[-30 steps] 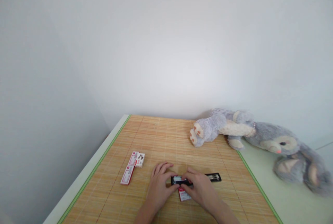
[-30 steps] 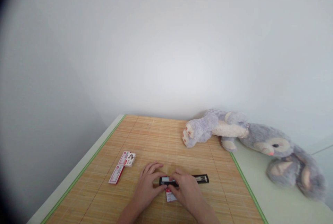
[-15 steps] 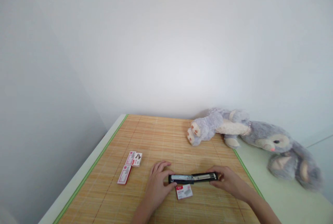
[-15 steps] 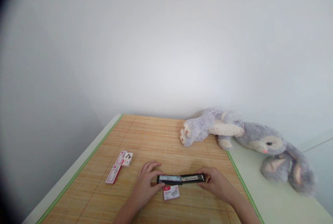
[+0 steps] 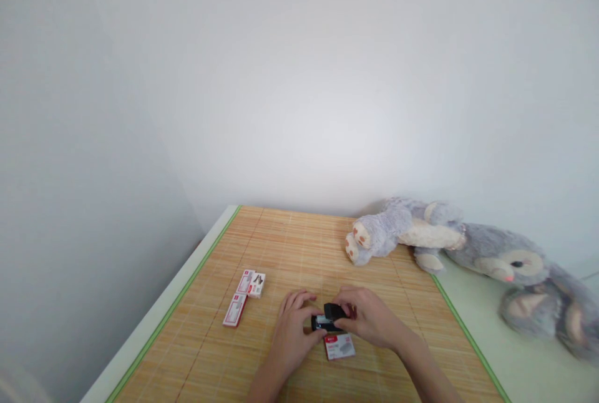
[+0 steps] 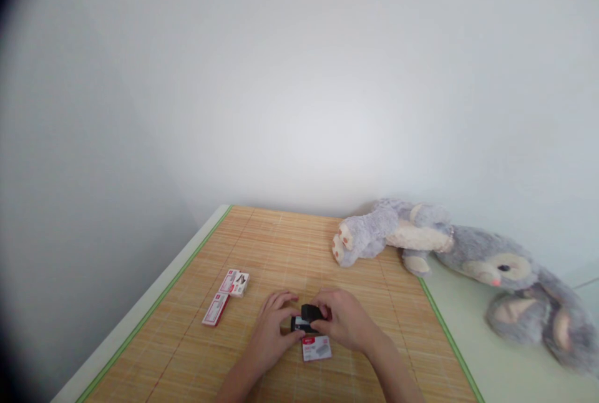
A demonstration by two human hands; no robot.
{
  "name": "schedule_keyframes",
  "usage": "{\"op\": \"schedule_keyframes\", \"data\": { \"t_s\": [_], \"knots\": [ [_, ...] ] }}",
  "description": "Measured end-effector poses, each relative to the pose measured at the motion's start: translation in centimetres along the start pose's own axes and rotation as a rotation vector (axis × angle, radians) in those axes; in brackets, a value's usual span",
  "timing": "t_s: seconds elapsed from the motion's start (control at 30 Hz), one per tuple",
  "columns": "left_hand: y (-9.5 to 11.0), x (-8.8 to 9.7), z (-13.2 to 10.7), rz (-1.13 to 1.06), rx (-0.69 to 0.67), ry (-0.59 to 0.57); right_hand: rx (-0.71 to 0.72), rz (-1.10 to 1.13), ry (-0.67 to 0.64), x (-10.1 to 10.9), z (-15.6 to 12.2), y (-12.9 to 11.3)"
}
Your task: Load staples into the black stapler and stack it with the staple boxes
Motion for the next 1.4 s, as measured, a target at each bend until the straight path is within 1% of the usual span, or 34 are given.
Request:
{"op": "schedule_keyframes", "data": {
  "t_s": [0.1, 0.2, 0.3, 0.4, 0.47, 0.6, 0.63, 0.67, 0.7, 0.77, 0.87, 0.93, 0.97, 1.03, 1.07, 1.13, 1.2, 1.3, 1.4],
  "knots": [
    [0.1, -0.1, 0.1, -0.003, -0.008, -0.003, -0.006, -0.036, 0.007, -1.6, 0.5, -0.1],
    [0.1, 0.1, -0.1, -0.006, -0.027, -0.015, -0.031, -0.048, 0.018, -2.6, 0.6, 0.5],
    [0.0, 0.9, -0.9, -0.014, -0.039, -0.022, -0.075, -0.051, 0.053, -2.3, -0.2, 2.0],
    [0.6, 1.8, -2.1, -0.019, -0.035, -0.016, -0.135, -0.055, 0.123, -1.2, -1.7, 4.2],
    [2.4, 1.3, -2.6, -0.022, -0.093, -0.083, -0.183, -0.054, 0.171, -0.6, -2.8, 5.8],
    [8.0, -2.1, -3.2, -0.015, -0.344, -0.362, -0.27, -0.031, 0.23, -0.6, -4.0, 8.5],
    [8.8, -2.7, -3.1, -0.008, -0.375, -0.405, -0.291, -0.025, 0.243, -0.6, -4.2, 9.0],
    [9.2, -3.1, -3.0, -0.001, -0.381, -0.431, -0.312, -0.02, 0.259, -0.6, -4.4, 9.4],
    [9.1, -3.3, -2.7, 0.006, -0.362, -0.44, -0.334, -0.016, 0.276, -0.6, -4.7, 9.8],
    [7.6, -2.8, -2.1, 0.028, -0.271, -0.416, -0.373, -0.005, 0.311, -0.6, -5.3, 10.3],
    [3.2, -0.6, -1.6, 0.09, -0.076, -0.316, -0.417, 0.03, 0.342, -1.5, -6.4, 10.8],
    [0.4, 0.9, -1.8, 0.106, 0.019, -0.26, -0.433, 0.068, 0.342, -3.1, -7.2, 10.9],
    [-0.5, 1.4, -2.0, 0.097, 0.046, -0.24, -0.429, 0.109, 0.343, -4.2, -7.5, 10.9],
    [-1.5, 1.9, -2.3, 0.054, 0.066, -0.216, -0.4, 0.238, 0.355, -6.5, -8.0, 10.6],
    [-1.6, 1.7, -2.4, 0.029, 0.066, -0.213, -0.376, 0.312, 0.365, -7.5, -8.2, 10.4],
    [-1.0, 1.0, -2.3, -0.017, 0.056, -0.22, -0.321, 0.424, 0.385, -9.2, -8.3, 9.7],
    [0.1, 0.0, -2.0, -0.053, 0.03, -0.233, -0.273, 0.463, 0.391, -10.0, -8.1, 9.0],
    [1.5, -1.4, -1.4, -0.079, -0.001, -0.248, -0.242, 0.47, 0.38, -10.2, -7.7, 8.2],
    [2.0, -2.2, -0.9, -0.085, -0.011, -0.257, -0.246, 0.452, 0.378, -10.0, -7.5, 8.0]
  ]
}}
Point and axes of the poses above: each hand's wrist, its own z-axis towards the middle knuckle, its own x-axis out of the back of the hand, y = z × x, the point moved 9 cm from there along z, towards the middle knuckle
